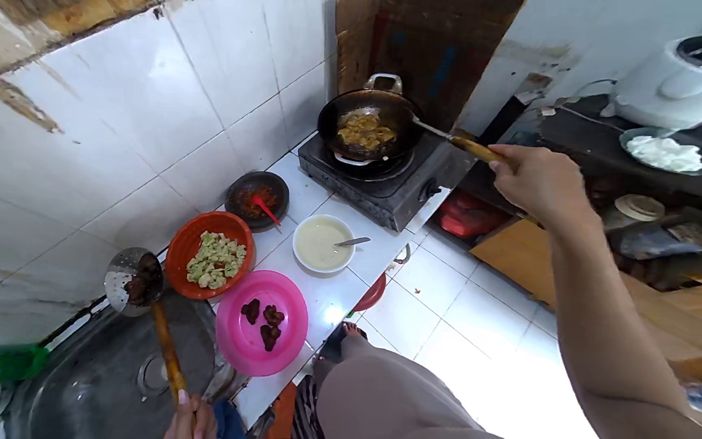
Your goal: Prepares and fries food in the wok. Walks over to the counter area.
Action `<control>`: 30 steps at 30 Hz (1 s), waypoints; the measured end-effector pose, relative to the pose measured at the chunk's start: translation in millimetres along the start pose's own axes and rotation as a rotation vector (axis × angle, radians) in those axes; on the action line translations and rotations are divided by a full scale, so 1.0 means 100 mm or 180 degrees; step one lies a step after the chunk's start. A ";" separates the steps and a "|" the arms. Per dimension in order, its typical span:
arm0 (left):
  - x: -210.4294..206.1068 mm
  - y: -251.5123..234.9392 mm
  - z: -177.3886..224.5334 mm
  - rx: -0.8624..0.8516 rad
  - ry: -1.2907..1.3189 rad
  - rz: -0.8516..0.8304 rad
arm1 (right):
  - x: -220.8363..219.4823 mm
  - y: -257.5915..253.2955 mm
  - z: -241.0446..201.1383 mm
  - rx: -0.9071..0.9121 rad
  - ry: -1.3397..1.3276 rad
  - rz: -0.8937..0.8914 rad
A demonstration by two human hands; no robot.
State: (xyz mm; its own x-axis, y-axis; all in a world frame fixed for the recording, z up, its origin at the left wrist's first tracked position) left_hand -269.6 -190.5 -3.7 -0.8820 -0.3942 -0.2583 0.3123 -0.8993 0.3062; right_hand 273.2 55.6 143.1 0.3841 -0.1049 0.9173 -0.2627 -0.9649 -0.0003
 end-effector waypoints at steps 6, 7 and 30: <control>0.02 0.11 0.04 -0.0158 0.0032 0.0582 | -0.22 -0.19 -0.15 0.0452 0.0048 0.0099; 0.03 0.11 0.04 -0.0166 0.0029 0.0598 | -0.31 -0.25 -0.21 0.0513 0.0061 0.0085; 0.51 0.80 -0.14 0.0156 -0.0871 0.0564 | -1.18 -0.59 0.03 0.0304 0.0138 -0.0323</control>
Point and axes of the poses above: each hand's wrist, its own y-axis away from the middle knuckle, its own x-axis out of the back of the hand, z = x × y, the point moved 8 cm from there along -y, towards the middle knuckle, and after that the axes turned 9 degrees about -z, right-handed, at the moved point
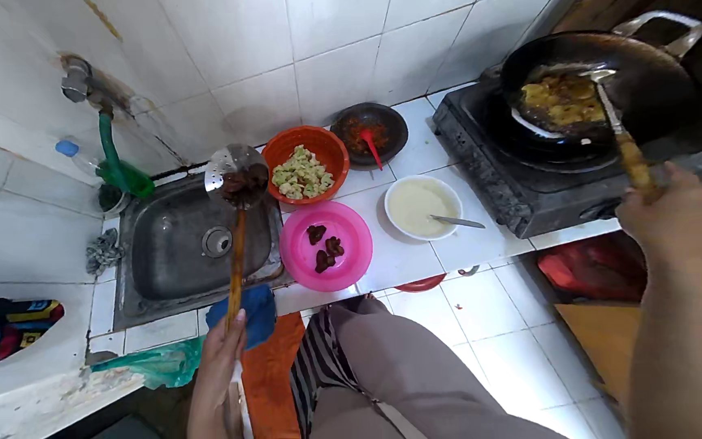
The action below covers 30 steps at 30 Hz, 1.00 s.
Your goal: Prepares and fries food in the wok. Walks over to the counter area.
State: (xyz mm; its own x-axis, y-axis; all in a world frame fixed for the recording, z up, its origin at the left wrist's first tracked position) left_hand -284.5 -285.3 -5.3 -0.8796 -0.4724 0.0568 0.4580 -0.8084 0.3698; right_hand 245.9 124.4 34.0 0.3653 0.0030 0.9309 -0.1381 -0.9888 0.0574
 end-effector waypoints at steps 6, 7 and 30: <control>0.11 0.47 -0.33 0.0459 -0.0523 -0.0289 | 0.16 0.56 -0.63 0.0821 -0.0340 0.0793; 0.09 0.53 -0.37 0.0506 -0.0625 -0.0307 | 0.14 0.65 -0.76 0.1014 -0.0402 0.0795; -0.06 0.58 -0.10 -0.0164 -0.3354 0.0607 | -0.59 1.62 -1.60 0.2009 -0.0771 0.0026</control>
Point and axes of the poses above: each hand's wrist, its own y-axis away from the middle knuckle, its own x-axis out of the back of the hand, z = x × y, the point moved 8 cm from there along -y, towards the middle knuckle, and after that the axes turned 9 degrees about -z, right-handed, at the moved point
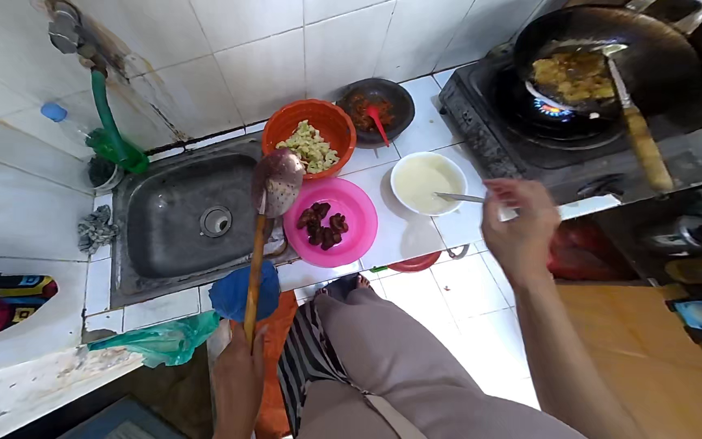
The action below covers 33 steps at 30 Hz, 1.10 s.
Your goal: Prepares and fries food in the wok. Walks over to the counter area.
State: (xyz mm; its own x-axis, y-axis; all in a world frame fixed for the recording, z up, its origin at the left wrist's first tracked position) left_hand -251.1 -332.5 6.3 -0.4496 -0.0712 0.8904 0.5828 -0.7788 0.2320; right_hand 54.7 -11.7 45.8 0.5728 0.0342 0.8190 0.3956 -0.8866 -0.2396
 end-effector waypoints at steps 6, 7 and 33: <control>0.11 0.00 -0.08 -0.0045 0.0555 0.0363 | -1.69 0.47 0.16 -0.1721 -0.1714 -0.2507; 0.12 0.01 -0.10 -0.0058 0.0672 0.0438 | -1.87 0.50 0.14 -0.1883 -0.1987 -0.2481; 0.15 0.01 -0.38 0.0239 0.1692 0.0631 | -1.98 0.60 0.24 -0.1993 -0.2703 -0.1031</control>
Point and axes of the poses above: each hand's wrist, its own y-axis away from the middle knuckle, its own x-axis out of the back of the hand, z = x × y, the point moved 8 cm from there along -y, towards the middle knuckle, and after that the axes turned 9 degrees about -z, right-handed, at the moved point
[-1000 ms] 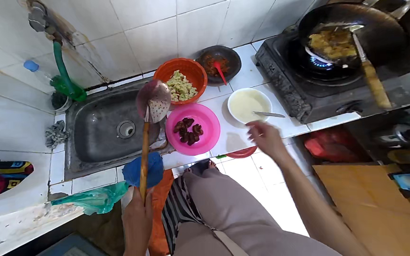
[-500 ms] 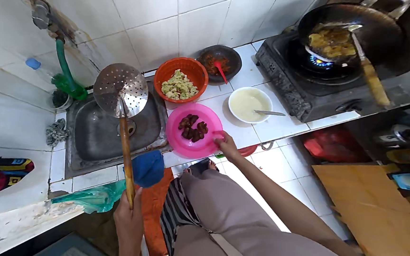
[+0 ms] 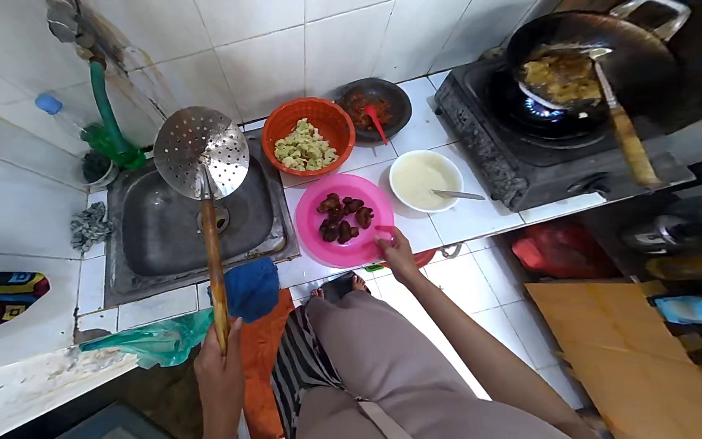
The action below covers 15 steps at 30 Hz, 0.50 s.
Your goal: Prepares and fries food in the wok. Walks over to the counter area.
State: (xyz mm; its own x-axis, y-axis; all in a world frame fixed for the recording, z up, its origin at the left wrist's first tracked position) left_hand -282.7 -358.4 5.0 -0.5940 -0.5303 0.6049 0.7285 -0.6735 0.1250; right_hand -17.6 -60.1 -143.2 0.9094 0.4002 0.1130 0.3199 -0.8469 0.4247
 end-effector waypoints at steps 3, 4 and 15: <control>-0.01 -0.03 0.02 -0.0080 0.0057 0.0005 | -0.05 0.01 0.05 -0.0077 -0.0037 -0.0075; -0.01 -0.03 0.02 -0.0086 0.0073 0.0013 | -0.06 0.00 0.07 -0.0085 -0.0040 -0.0086; 0.01 -0.08 0.00 -0.0066 0.0522 0.0076 | 0.09 0.07 0.05 -0.0594 0.0616 0.0097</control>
State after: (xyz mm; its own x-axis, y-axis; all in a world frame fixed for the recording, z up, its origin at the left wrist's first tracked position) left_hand -289.5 -353.4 4.5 -0.6257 -0.6220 0.4708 0.7368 -0.6694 0.0948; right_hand -5.7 -64.2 -143.2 0.8444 0.4502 0.2904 0.2223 -0.7876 0.5747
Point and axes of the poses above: each hand's wrist, its own y-axis away from the middle knuckle, its own x-axis out of the back of the hand, z = x × y, the point moved 8 cm from there along -y, towards the middle knuckle, and after that the axes turned 9 degrees about -z, right-handed, at the moved point
